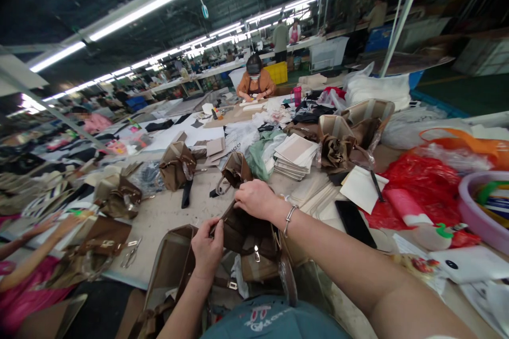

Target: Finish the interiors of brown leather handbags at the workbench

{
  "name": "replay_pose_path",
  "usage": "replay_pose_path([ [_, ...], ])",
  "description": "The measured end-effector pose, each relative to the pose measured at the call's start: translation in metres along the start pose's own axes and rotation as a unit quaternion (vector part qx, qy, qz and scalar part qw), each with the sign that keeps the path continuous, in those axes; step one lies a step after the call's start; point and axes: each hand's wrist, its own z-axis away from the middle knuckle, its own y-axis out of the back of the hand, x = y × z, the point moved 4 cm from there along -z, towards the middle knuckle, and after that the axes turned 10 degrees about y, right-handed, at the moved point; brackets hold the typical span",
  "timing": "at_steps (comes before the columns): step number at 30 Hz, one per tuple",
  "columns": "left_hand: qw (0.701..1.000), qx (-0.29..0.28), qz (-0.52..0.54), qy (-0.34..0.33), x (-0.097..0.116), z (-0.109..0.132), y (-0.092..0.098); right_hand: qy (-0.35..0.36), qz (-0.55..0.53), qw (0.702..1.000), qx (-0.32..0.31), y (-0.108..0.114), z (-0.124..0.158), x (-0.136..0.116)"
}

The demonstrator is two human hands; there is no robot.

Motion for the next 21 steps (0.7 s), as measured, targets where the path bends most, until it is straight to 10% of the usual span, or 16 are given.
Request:
replay_pose_path([
  [21, 0.994, -0.103, 0.023, 0.016, 0.011, -0.011, 0.002, -0.036, 0.013, 0.999, -0.035, -0.001, -0.012, -0.006],
])
